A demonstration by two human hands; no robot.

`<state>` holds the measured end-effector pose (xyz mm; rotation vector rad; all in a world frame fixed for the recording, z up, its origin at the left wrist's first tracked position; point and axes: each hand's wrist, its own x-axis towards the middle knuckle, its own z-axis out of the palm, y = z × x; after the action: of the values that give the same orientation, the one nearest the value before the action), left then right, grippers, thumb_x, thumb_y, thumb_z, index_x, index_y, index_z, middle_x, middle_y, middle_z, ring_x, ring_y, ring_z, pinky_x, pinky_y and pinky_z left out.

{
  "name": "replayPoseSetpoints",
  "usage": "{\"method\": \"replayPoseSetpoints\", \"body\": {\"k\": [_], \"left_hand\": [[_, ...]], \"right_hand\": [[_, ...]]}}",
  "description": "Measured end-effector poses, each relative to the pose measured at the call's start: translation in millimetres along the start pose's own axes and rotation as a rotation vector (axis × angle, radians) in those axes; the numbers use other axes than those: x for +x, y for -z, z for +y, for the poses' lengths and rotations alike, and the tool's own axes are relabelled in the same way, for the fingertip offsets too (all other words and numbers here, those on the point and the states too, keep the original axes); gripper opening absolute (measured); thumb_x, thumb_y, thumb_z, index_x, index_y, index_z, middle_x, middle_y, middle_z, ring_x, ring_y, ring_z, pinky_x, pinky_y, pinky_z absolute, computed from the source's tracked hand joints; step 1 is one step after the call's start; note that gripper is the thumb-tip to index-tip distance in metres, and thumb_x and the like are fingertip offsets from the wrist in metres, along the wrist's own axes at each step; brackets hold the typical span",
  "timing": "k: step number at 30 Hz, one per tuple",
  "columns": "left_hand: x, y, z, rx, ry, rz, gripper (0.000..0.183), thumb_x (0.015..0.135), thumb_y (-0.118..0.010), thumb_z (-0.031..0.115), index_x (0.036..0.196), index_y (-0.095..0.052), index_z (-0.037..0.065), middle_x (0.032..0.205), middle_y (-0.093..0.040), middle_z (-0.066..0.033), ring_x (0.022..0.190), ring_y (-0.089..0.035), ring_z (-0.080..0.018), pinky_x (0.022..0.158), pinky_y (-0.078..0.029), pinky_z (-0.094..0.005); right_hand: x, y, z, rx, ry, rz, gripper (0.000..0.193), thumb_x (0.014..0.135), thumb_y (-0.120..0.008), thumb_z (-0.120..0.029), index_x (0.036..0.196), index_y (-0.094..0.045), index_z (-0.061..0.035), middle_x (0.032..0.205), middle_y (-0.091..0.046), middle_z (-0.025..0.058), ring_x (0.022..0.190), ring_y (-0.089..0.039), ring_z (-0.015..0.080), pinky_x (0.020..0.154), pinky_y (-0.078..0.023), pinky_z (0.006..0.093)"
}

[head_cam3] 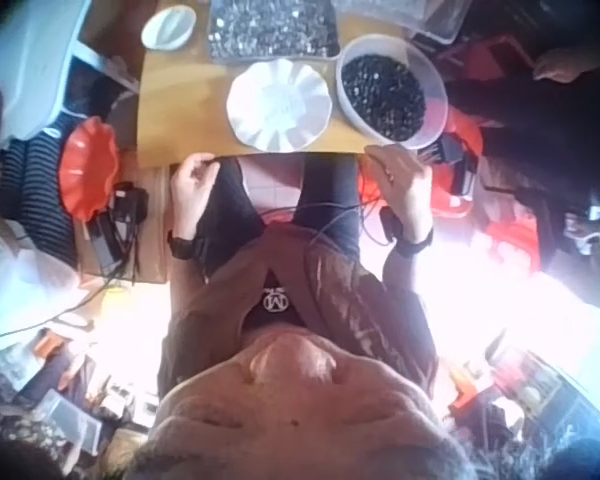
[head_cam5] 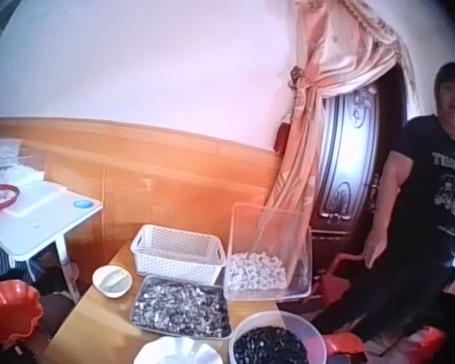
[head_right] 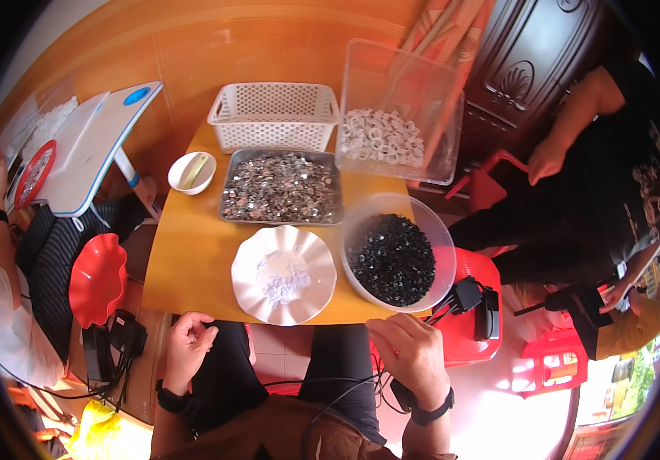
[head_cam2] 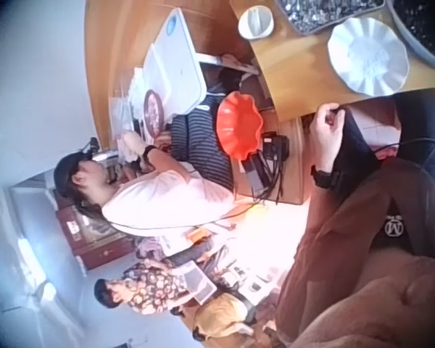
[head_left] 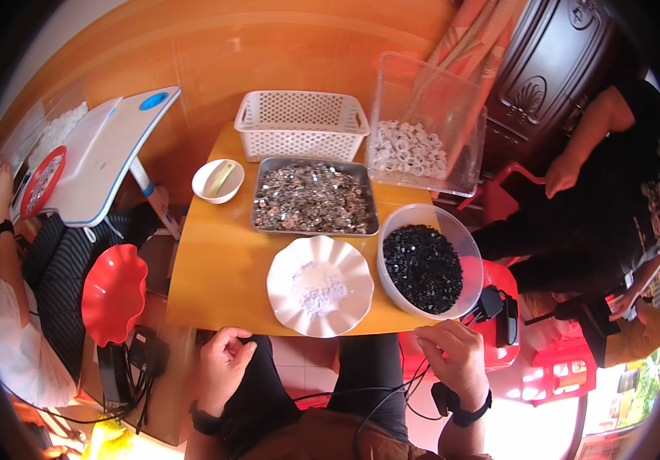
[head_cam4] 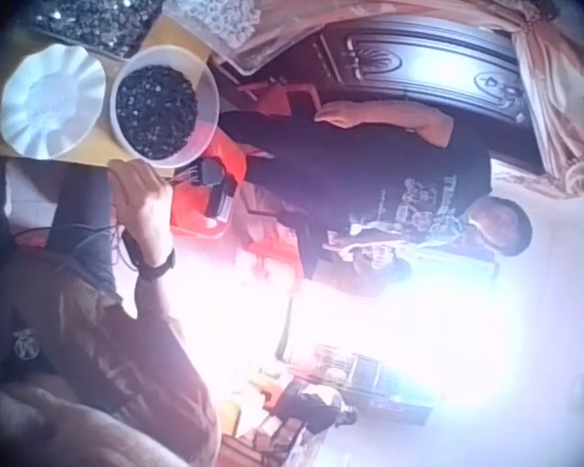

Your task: Manually assembling small white, silver, and black components at a workstation.

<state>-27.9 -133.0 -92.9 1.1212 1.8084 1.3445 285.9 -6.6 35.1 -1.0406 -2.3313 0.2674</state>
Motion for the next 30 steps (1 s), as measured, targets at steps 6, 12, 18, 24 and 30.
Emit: {"method": "replayPoseSetpoints", "body": {"k": [6, 12, 18, 24, 30], "left_hand": [[-3.3, -1.2, 7.6, -0.054, 0.073, 0.002, 0.016, 0.082, -0.066, 0.0, 0.095, -0.057, 0.003, 0.065, -0.049, 0.0025, 0.056, -0.046, -0.0039, 0.05, -0.039, -0.0182], [-2.9, -4.8, 21.2, -0.097, 0.129, 0.005, 0.014, 0.083, -0.064, -0.001, 0.094, -0.057, 0.0, 0.066, -0.049, 0.0009, 0.056, -0.047, -0.0055, 0.051, -0.039, -0.0196], [-1.0, -5.6, 21.8, -0.112, 0.138, 0.006, 0.014, 0.083, -0.065, 0.0, 0.094, -0.057, 0.0, 0.065, -0.05, 0.0, 0.056, -0.049, -0.0063, 0.051, -0.041, -0.02], [-0.7, -4.4, 25.4, -0.068, 0.131, 0.016, 0.013, 0.083, -0.065, 0.0, 0.094, -0.058, 0.0, 0.065, -0.052, 0.0003, 0.056, -0.049, -0.0061, 0.052, -0.04, -0.0196], [1.8, -1.3, 3.6, 0.002, 0.018, -0.003, 0.013, 0.084, -0.064, 0.003, 0.094, -0.056, 0.003, 0.067, -0.051, 0.0018, 0.056, -0.051, -0.0044, 0.049, -0.043, -0.0183]], "right_hand": [[-2.2, 0.2, 2.7, 0.01, 0.046, -0.011, 0.014, 0.071, -0.07, -0.005, 0.084, -0.066, -0.0056, 0.074, -0.061, 0.0049, 0.066, -0.062, 0.0212, 0.056, -0.051, 0.0324], [-5.3, 1.8, 7.3, 0.008, 0.063, -0.001, 0.012, 0.073, -0.069, -0.005, 0.084, -0.066, -0.0053, 0.073, -0.061, 0.0055, 0.067, -0.062, 0.0222, 0.057, -0.051, 0.0324], [-7.5, 2.1, 9.3, -0.001, 0.049, -0.008, 0.011, 0.074, -0.069, -0.006, 0.085, -0.065, -0.0057, 0.072, -0.061, 0.0053, 0.067, -0.063, 0.0219, 0.056, -0.051, 0.0322], [-3.5, -0.7, 8.3, 0.001, 0.082, 0.002, 0.012, 0.073, -0.069, -0.005, 0.084, -0.065, -0.0056, 0.072, -0.061, 0.0054, 0.066, -0.063, 0.0219, 0.055, -0.051, 0.0325], [-2.6, 3.5, 9.5, -0.035, 0.075, 0.025, 0.014, 0.071, -0.07, -0.005, 0.084, -0.065, -0.0053, 0.073, -0.061, 0.0056, 0.066, -0.063, 0.0221, 0.055, -0.051, 0.0322]]}}
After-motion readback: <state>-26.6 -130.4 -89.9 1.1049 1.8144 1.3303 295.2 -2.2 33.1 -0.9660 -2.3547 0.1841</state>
